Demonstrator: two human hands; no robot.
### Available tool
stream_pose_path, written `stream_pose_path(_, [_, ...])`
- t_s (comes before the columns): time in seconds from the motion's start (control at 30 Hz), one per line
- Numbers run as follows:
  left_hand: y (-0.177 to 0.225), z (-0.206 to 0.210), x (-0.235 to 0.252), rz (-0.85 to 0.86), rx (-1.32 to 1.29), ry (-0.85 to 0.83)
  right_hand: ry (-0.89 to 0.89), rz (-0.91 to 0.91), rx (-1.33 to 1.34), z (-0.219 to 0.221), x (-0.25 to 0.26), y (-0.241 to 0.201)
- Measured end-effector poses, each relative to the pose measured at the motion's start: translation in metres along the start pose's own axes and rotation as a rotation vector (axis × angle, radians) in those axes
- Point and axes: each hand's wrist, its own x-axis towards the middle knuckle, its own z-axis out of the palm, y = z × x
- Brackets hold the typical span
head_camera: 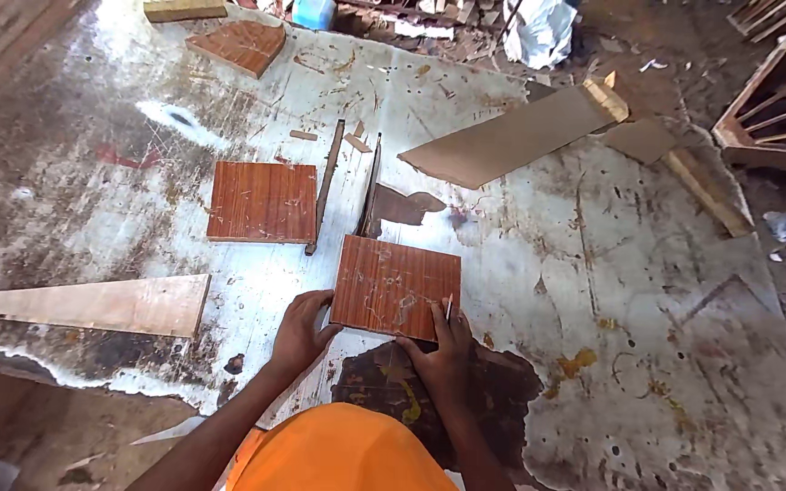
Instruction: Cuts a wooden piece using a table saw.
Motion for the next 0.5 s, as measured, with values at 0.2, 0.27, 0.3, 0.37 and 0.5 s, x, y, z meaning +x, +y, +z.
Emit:
stream_pose_path(0.2, [-0.010,-0.012,0.015,0.126,0.024,-0.075,0.003,-0.015,0.005,0.003,0.006,0.003])
stream_pose_path(0.27, [-0.010,-0.012,0.016,0.127,0.021,-0.082,-0.007,-0.006,0.001,0.004,0.007,0.006])
stream_pose_path(0.3, [-0.010,-0.012,0.016,0.126,0.022,-0.082,-0.013,-0.002,0.002,0.004,0.009,0.006])
stream_pose_path(0.37, [-0.011,-0.012,0.017,0.122,0.022,-0.081,-0.009,-0.007,0.005,0.006,0.011,0.006])
stream_pose_path(0.5, [-0.011,-0.011,0.019,0.114,0.011,-0.091,-0.012,-0.012,0.007,0.004,0.013,0.002])
